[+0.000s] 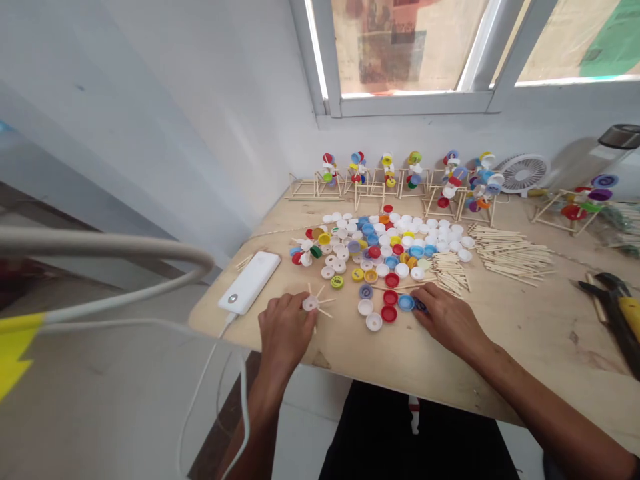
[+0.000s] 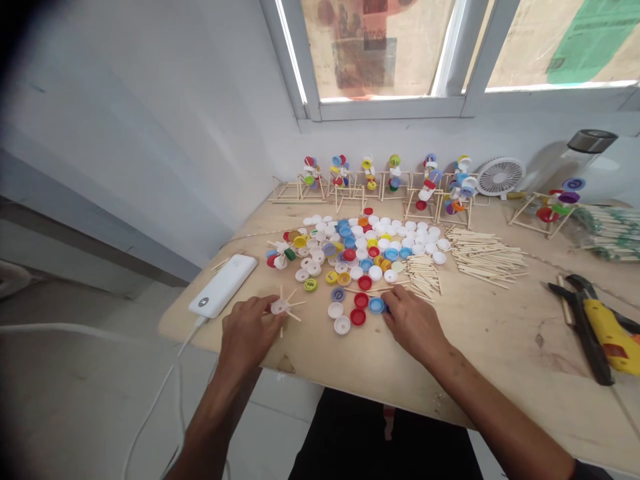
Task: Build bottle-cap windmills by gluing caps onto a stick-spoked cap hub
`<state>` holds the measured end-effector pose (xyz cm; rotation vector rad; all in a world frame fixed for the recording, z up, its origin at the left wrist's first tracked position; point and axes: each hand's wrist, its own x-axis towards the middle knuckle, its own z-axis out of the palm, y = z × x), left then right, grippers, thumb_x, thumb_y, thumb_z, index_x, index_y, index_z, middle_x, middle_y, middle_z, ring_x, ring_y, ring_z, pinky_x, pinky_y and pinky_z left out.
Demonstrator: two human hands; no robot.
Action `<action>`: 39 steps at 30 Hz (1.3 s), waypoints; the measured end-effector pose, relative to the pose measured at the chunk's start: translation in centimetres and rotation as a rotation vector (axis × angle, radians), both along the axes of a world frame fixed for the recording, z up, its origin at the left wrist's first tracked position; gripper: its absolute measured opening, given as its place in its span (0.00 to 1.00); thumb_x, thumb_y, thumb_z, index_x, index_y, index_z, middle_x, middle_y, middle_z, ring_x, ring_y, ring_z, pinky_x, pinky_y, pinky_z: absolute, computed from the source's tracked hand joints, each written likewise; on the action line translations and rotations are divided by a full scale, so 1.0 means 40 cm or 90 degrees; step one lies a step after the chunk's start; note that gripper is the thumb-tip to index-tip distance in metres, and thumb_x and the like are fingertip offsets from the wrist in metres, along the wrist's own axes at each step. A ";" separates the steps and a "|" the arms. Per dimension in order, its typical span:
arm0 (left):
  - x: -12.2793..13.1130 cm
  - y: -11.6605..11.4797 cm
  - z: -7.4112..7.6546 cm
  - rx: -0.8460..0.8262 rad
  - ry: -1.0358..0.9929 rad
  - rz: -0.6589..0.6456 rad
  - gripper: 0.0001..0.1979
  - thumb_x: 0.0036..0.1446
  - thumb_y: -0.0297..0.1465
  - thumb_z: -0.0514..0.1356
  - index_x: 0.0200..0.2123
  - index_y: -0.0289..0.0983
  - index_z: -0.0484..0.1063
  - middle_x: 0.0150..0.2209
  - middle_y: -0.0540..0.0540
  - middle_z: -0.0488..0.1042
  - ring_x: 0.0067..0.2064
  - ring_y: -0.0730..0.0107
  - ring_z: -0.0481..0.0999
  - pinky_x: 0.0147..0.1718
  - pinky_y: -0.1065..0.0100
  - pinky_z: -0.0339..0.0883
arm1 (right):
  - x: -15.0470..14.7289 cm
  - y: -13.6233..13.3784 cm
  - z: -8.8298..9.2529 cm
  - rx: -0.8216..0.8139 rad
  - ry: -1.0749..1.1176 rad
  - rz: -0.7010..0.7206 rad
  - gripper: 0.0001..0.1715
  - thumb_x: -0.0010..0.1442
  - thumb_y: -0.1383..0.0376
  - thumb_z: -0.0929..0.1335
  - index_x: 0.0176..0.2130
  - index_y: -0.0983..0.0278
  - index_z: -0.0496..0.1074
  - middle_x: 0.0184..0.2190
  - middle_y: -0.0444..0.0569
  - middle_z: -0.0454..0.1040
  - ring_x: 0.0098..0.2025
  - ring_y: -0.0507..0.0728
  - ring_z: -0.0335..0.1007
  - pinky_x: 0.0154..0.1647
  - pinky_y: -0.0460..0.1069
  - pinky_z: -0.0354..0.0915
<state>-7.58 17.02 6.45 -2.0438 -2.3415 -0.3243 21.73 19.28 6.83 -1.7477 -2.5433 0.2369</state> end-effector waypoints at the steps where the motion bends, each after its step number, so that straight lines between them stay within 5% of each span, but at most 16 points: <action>1: -0.013 0.005 0.000 -0.016 0.011 0.015 0.14 0.56 0.34 0.55 0.45 0.41 0.73 0.39 0.42 0.75 0.44 0.51 0.70 0.39 0.56 0.62 | 0.000 0.000 0.000 0.001 -0.001 -0.002 0.13 0.63 0.64 0.59 0.46 0.61 0.68 0.45 0.50 0.69 0.43 0.57 0.69 0.32 0.47 0.61; 7: 0.012 -0.003 -0.006 0.106 -0.004 0.015 0.19 0.57 0.31 0.53 0.52 0.38 0.69 0.46 0.38 0.73 0.48 0.50 0.68 0.43 0.53 0.63 | 0.002 -0.012 -0.001 0.030 0.010 0.002 0.14 0.64 0.65 0.59 0.47 0.62 0.67 0.48 0.51 0.69 0.46 0.58 0.68 0.35 0.48 0.64; 14: 0.173 -0.053 -0.035 0.097 -0.145 -0.281 0.22 0.55 0.35 0.57 0.53 0.39 0.66 0.53 0.39 0.69 0.53 0.54 0.67 0.49 0.55 0.62 | -0.004 -0.039 -0.006 0.061 0.044 0.020 0.17 0.64 0.64 0.60 0.52 0.60 0.66 0.50 0.52 0.68 0.47 0.58 0.68 0.41 0.50 0.66; 23: 0.210 -0.054 -0.063 0.094 -0.128 -0.301 0.19 0.55 0.31 0.57 0.51 0.41 0.69 0.57 0.40 0.66 0.56 0.51 0.63 0.51 0.53 0.61 | 0.020 -0.018 -0.001 0.096 0.082 0.005 0.15 0.64 0.63 0.61 0.48 0.60 0.71 0.48 0.51 0.70 0.45 0.57 0.69 0.41 0.49 0.66; 29: 0.257 -0.034 -0.071 0.151 -0.129 -0.337 0.18 0.54 0.33 0.58 0.50 0.41 0.70 0.56 0.41 0.68 0.58 0.50 0.61 0.52 0.52 0.57 | 0.001 0.049 0.031 0.057 -0.048 0.007 0.12 0.62 0.66 0.62 0.42 0.62 0.73 0.42 0.52 0.72 0.46 0.59 0.67 0.42 0.50 0.62; 39: 0.295 -0.014 -0.096 0.209 -0.152 -0.383 0.07 0.56 0.26 0.56 0.36 0.41 0.73 0.48 0.46 0.75 0.54 0.56 0.67 0.52 0.51 0.54 | -0.051 0.091 0.025 0.021 -0.094 0.046 0.11 0.61 0.67 0.62 0.38 0.65 0.73 0.38 0.54 0.74 0.43 0.60 0.68 0.40 0.50 0.60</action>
